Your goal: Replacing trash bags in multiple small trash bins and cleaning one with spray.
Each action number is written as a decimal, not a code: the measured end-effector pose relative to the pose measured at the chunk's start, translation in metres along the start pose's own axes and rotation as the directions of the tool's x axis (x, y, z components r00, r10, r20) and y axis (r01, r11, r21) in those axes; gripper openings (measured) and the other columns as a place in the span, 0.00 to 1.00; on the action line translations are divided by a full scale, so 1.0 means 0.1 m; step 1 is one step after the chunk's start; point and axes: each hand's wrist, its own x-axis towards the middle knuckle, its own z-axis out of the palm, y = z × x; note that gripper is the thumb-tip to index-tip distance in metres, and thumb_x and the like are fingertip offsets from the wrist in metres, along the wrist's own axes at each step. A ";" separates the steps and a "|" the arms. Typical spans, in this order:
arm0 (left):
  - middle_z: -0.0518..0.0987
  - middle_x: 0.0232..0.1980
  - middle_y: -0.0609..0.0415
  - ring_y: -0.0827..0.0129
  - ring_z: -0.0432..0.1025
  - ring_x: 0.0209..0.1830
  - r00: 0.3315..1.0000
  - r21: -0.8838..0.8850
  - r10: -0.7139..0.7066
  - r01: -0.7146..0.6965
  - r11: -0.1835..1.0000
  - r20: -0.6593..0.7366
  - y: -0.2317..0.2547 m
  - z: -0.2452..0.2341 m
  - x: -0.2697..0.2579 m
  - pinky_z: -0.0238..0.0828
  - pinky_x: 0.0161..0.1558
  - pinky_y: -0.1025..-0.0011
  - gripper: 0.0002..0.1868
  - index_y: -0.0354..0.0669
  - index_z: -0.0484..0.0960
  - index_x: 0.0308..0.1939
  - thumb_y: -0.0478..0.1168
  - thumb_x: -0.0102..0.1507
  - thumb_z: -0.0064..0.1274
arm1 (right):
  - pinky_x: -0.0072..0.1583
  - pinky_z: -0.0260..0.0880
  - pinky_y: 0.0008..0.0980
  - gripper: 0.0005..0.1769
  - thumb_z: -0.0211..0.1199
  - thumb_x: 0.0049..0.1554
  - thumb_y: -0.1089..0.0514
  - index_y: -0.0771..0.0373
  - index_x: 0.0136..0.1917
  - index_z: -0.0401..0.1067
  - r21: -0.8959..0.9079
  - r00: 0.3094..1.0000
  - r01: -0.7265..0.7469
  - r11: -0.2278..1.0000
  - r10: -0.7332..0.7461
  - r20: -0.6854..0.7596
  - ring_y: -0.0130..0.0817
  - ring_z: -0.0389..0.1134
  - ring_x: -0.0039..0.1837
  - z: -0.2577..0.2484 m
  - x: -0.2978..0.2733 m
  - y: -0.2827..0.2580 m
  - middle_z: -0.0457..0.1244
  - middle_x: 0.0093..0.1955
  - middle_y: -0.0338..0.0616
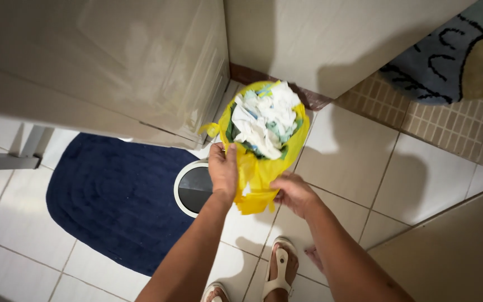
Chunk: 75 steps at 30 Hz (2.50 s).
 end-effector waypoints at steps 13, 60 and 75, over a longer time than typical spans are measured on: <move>0.85 0.39 0.48 0.65 0.78 0.34 0.967 0.635 0.057 -0.208 0.744 0.250 1.00 -0.39 0.36 0.73 0.43 0.74 0.15 0.38 0.80 0.50 0.44 0.65 0.55 | 0.57 0.71 0.45 0.26 0.50 0.64 0.37 0.58 0.64 0.65 -0.035 0.921 -0.094 0.995 0.073 -0.383 0.41 0.69 0.57 -0.74 0.54 -0.34 0.67 0.58 0.46; 0.84 0.47 0.33 0.50 0.78 0.48 0.865 0.952 -0.426 -0.305 -0.031 0.264 0.87 -0.63 0.59 0.76 0.51 0.63 0.21 0.32 0.90 0.43 0.44 0.53 0.61 | 0.54 0.68 0.34 0.05 0.65 0.58 0.66 0.60 0.48 0.73 -0.044 0.836 0.546 0.836 -0.548 -0.039 0.30 0.68 0.50 -0.18 -0.50 -1.92 0.68 0.47 0.40; 0.81 0.49 0.42 0.61 0.79 0.38 0.895 0.413 -0.395 0.285 0.865 0.209 2.12 0.12 -0.06 0.78 0.36 0.67 0.34 0.40 0.64 0.69 0.32 0.59 0.56 | 0.51 0.73 0.29 0.19 0.63 0.54 0.66 0.59 0.59 0.68 -0.416 0.744 0.641 0.645 -0.654 0.134 0.30 0.71 0.50 0.24 -0.69 -1.89 0.69 0.50 0.42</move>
